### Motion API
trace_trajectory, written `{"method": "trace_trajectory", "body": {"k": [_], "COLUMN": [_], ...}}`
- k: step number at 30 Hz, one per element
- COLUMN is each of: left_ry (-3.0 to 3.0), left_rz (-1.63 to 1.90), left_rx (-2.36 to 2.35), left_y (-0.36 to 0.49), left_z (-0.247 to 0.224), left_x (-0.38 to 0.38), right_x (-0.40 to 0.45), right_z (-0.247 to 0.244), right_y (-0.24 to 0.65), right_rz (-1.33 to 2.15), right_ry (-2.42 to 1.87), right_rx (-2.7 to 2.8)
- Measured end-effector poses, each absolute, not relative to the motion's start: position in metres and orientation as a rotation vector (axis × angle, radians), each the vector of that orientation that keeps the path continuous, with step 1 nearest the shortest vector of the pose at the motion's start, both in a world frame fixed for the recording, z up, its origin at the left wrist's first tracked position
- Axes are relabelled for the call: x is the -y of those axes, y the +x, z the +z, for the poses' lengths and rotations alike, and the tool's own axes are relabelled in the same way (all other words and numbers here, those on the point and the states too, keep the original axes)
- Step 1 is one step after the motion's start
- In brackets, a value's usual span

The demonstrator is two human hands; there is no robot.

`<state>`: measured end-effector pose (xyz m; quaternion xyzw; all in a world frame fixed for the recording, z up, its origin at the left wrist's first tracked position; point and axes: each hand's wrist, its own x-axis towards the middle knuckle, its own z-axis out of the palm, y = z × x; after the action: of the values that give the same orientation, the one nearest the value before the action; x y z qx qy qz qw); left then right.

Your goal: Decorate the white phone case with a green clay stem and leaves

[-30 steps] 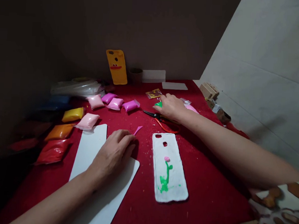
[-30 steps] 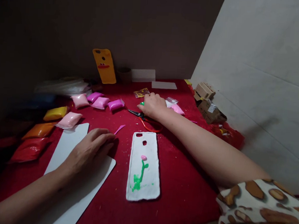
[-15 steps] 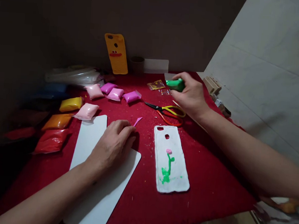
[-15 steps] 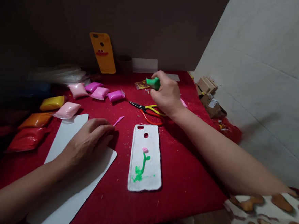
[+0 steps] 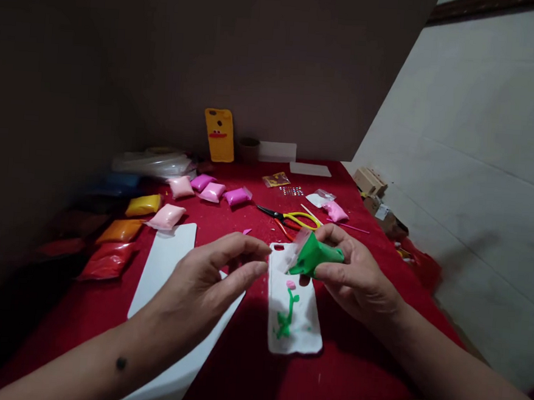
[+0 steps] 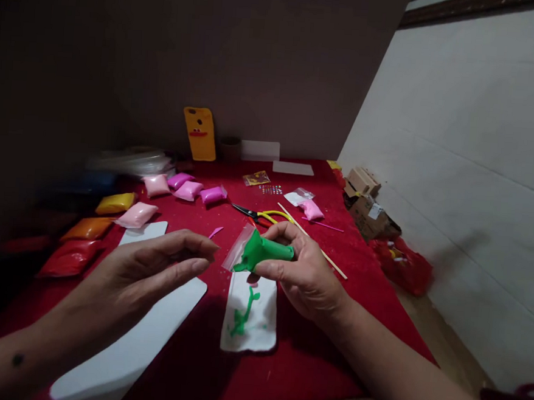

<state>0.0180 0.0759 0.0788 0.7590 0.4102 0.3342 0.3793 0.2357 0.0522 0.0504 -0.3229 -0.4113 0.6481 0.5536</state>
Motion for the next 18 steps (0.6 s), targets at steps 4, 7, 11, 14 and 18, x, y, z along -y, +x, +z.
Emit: {"method": "trace_trajectory", "body": {"k": [4, 7, 11, 14, 18], "left_ry": [1.747, 1.681, 1.593, 1.586, 1.667], "left_rz": [0.879, 0.902, 0.936, 0.948, 0.994], "left_rx": [-0.998, -0.979, -0.937, -0.923, -0.926], "left_y": [0.038, 0.046, 0.049, 0.049, 0.047], "left_z": [0.083, 0.079, 0.072, 0.067, 0.064], "left_x": [-0.066, -0.064, -0.064, -0.065, -0.066], "right_x": [-0.049, -0.048, -0.048, -0.049, -0.051], "right_z": [0.048, 0.043, 0.041, 0.043, 0.044], "right_y": [0.236, 0.238, 0.239, 0.24, 0.242], "right_rz": [1.561, 1.556, 1.552, 1.554, 1.541], "right_ry": [-0.708, -0.702, -0.727, -0.752, -0.77], "right_rx": [0.962, 0.965, 0.969, 0.976, 0.987]}}
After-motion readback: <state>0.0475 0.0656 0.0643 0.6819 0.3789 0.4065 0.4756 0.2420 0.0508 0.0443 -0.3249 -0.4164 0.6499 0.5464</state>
